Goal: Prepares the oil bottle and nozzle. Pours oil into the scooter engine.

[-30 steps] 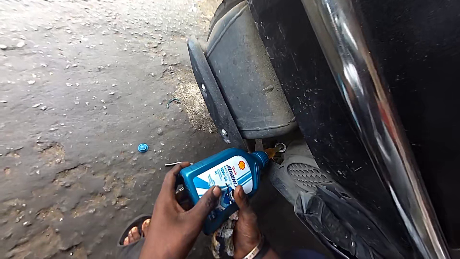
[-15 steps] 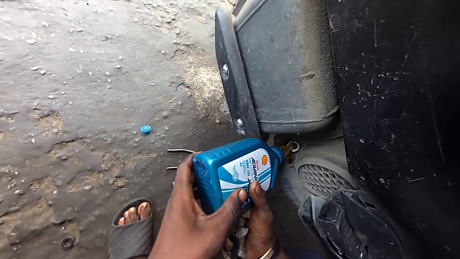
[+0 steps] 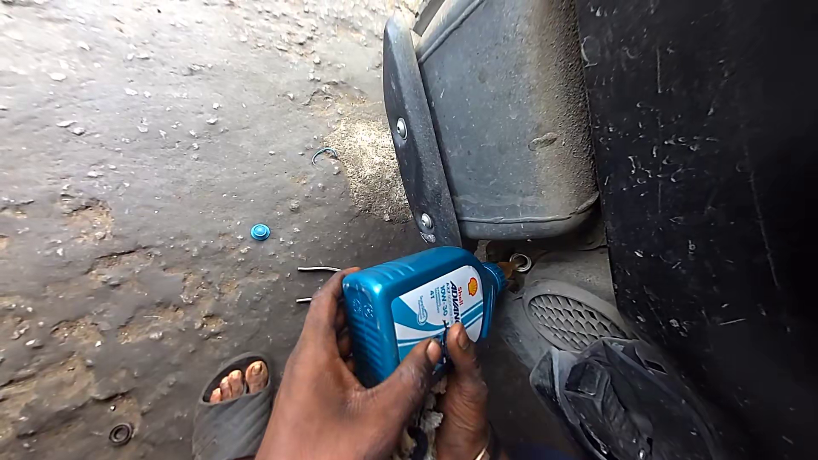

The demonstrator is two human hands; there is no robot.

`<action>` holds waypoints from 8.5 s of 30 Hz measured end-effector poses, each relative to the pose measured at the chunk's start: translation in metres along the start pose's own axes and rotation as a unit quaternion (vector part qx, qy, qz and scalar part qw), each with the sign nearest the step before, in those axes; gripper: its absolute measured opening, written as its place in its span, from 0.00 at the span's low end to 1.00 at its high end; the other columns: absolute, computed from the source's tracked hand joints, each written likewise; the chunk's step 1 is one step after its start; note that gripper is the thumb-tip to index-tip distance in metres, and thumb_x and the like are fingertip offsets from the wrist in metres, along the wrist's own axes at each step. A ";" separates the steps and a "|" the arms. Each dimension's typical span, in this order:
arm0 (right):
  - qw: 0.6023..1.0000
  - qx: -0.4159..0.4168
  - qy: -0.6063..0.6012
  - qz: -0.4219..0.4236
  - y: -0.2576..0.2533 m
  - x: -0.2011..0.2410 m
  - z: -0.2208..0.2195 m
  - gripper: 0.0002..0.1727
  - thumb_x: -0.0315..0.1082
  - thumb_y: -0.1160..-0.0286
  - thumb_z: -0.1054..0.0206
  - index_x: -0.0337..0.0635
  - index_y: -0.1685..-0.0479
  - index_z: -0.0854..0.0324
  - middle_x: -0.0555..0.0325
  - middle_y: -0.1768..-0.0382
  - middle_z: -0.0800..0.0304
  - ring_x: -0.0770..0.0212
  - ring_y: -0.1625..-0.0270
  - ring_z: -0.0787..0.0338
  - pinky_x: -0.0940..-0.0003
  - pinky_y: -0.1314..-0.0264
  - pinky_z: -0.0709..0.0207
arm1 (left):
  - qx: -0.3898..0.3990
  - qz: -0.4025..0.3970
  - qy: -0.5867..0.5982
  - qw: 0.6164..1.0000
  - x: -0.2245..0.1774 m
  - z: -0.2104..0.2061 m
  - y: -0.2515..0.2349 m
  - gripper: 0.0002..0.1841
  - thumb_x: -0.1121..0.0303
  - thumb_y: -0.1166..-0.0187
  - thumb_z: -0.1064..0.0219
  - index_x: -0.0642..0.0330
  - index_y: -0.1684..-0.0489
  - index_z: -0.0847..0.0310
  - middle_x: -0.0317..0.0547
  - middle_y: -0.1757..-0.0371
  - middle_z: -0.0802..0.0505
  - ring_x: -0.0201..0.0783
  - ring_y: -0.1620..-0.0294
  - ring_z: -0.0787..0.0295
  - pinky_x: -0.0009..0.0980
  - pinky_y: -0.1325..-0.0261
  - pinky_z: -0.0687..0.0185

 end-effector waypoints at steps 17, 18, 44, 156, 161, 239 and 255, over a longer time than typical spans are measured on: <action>1.000 0.000 -0.001 -0.002 0.002 0.000 -0.002 0.19 0.45 0.33 0.20 0.40 0.53 0.13 0.49 0.60 0.04 0.62 0.54 0.03 0.65 0.48 0.09 | 0.001 -0.003 -0.001 1.000 -0.006 0.000 0.003 0.48 0.61 0.38 0.13 0.63 0.18 0.41 0.47 0.40 0.09 0.41 0.50 0.04 0.36 0.52 0.01; 1.000 -0.001 -0.003 -0.002 0.002 0.000 -0.002 0.19 0.45 0.33 0.21 0.39 0.53 0.13 0.49 0.60 0.04 0.62 0.54 0.03 0.65 0.47 0.09 | -0.001 -0.003 -0.001 1.000 -0.005 0.000 0.003 0.48 0.61 0.38 0.13 0.63 0.17 0.41 0.47 0.40 0.09 0.41 0.50 0.04 0.36 0.53 0.01; 1.000 -0.009 0.001 -0.007 0.003 -0.002 -0.003 0.20 0.45 0.34 0.20 0.39 0.53 0.13 0.49 0.60 0.05 0.61 0.55 0.03 0.64 0.49 0.08 | 0.000 -0.004 0.006 1.000 -0.007 0.001 0.003 0.48 0.63 0.38 0.14 0.64 0.17 0.41 0.47 0.40 0.09 0.41 0.51 0.03 0.35 0.53 0.01; 0.999 -0.051 -0.004 0.001 0.006 -0.001 -0.007 0.18 0.43 0.34 0.20 0.39 0.53 0.14 0.49 0.60 0.05 0.62 0.54 0.03 0.65 0.47 0.09 | -0.002 -0.009 0.001 1.000 -0.013 0.001 0.002 0.46 0.63 0.37 0.15 0.66 0.19 0.41 0.47 0.41 0.09 0.39 0.52 0.04 0.33 0.55 0.01; 0.999 -0.048 -0.004 0.000 0.005 -0.002 -0.007 0.19 0.43 0.34 0.20 0.39 0.52 0.14 0.49 0.59 0.05 0.61 0.53 0.04 0.64 0.46 0.09 | -0.001 -0.007 0.003 1.000 -0.013 0.001 0.001 0.46 0.63 0.36 0.15 0.66 0.19 0.41 0.47 0.41 0.09 0.39 0.52 0.04 0.33 0.55 0.01; 0.998 -0.063 -0.010 0.009 0.005 -0.001 -0.010 0.14 0.40 0.29 0.24 0.40 0.55 0.14 0.50 0.62 0.05 0.63 0.56 0.03 0.66 0.49 0.09 | -0.008 -0.014 -0.011 1.000 -0.014 0.001 0.000 0.47 0.61 0.37 0.15 0.65 0.18 0.40 0.45 0.42 0.09 0.38 0.54 0.04 0.32 0.58 0.02; 0.999 -0.052 -0.014 0.006 0.005 0.000 -0.011 0.14 0.41 0.29 0.24 0.39 0.55 0.13 0.49 0.61 0.05 0.63 0.55 0.03 0.66 0.48 0.09 | -0.007 -0.013 -0.012 1.000 -0.015 0.000 0.000 0.46 0.62 0.37 0.15 0.66 0.19 0.40 0.46 0.42 0.09 0.37 0.53 0.04 0.32 0.57 0.02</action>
Point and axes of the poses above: each hand's wrist, its own y-axis away from the middle knuckle, its own z-axis out of the back of the hand, x = y × z, the point moved 9 cm from there along -y, towards the middle knuckle
